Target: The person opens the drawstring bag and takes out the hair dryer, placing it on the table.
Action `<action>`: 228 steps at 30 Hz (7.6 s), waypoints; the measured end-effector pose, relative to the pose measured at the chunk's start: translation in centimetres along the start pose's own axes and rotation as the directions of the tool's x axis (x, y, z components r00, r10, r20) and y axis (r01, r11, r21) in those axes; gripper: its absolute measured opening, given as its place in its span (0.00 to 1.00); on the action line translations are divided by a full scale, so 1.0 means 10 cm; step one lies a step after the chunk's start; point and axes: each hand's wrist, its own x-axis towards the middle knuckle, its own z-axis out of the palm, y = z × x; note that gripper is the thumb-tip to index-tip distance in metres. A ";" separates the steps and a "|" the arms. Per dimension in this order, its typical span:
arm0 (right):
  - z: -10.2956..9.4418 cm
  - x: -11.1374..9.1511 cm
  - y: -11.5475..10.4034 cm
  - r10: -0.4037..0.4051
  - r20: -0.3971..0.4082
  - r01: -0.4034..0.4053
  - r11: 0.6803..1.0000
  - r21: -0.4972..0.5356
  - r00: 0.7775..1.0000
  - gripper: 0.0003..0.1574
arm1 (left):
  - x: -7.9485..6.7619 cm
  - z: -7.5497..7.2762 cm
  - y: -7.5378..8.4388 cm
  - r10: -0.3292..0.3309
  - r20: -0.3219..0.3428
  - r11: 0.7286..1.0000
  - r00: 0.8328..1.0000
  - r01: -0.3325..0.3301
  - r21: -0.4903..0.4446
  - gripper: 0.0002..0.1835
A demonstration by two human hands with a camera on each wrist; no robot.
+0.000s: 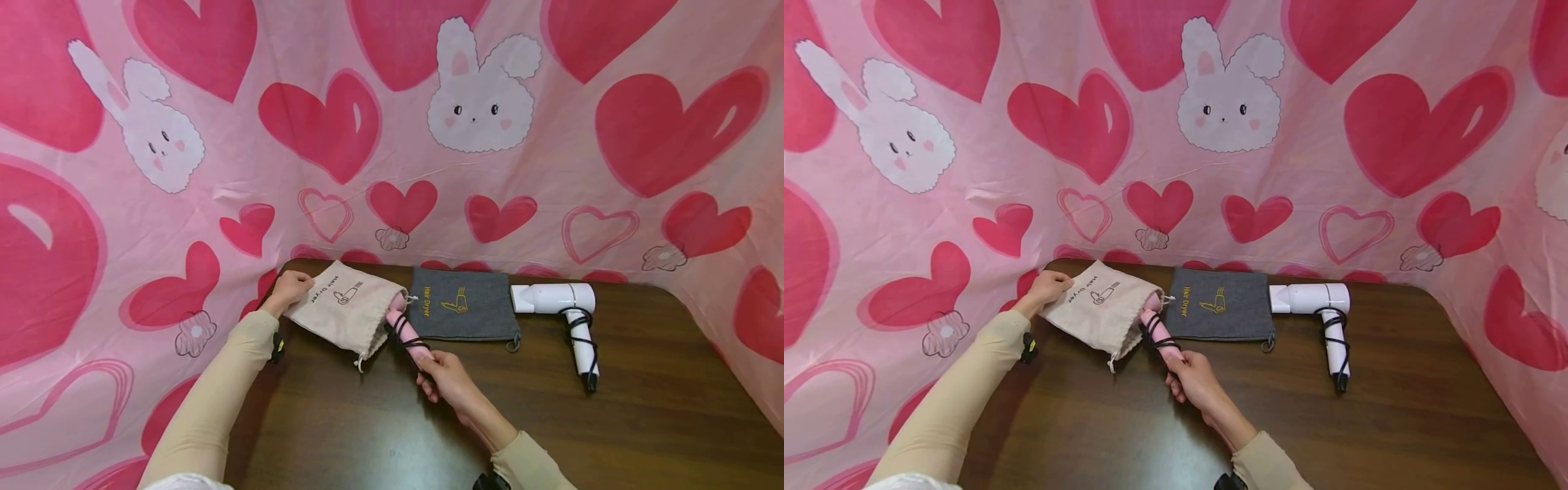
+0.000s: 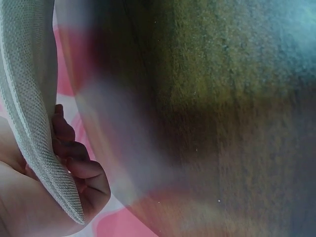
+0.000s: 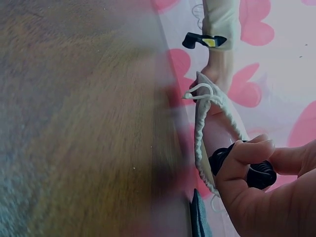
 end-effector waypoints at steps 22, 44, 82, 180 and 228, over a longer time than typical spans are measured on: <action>-0.03 -0.02 -0.01 -0.002 -0.022 0.002 1.000 0.007 1.000 0.17 | -0.04 0.03 0.00 -0.058 -0.039 0.997 0.998 0.056 -0.045 0.16; -0.06 -0.01 -0.03 -0.003 -0.046 0.004 1.000 0.030 0.999 0.16 | -0.05 0.00 0.00 -0.108 -0.065 0.990 0.992 0.101 -0.102 0.16; -0.14 -0.01 -0.01 0.007 -0.156 0.004 0.998 0.070 0.988 0.15 | -0.05 -0.03 -0.03 -0.253 -0.097 0.946 0.963 0.225 -0.235 0.17; -0.40 -0.28 0.01 0.075 -0.289 -0.015 0.979 0.206 0.955 0.12 | -0.04 0.18 0.03 -0.266 -0.279 0.942 0.923 0.187 -0.278 0.18; -0.20 -0.40 0.19 0.159 -0.258 -0.032 0.900 0.436 0.953 0.19 | -0.08 0.29 0.13 -0.249 -0.281 0.940 0.927 0.161 -0.301 0.16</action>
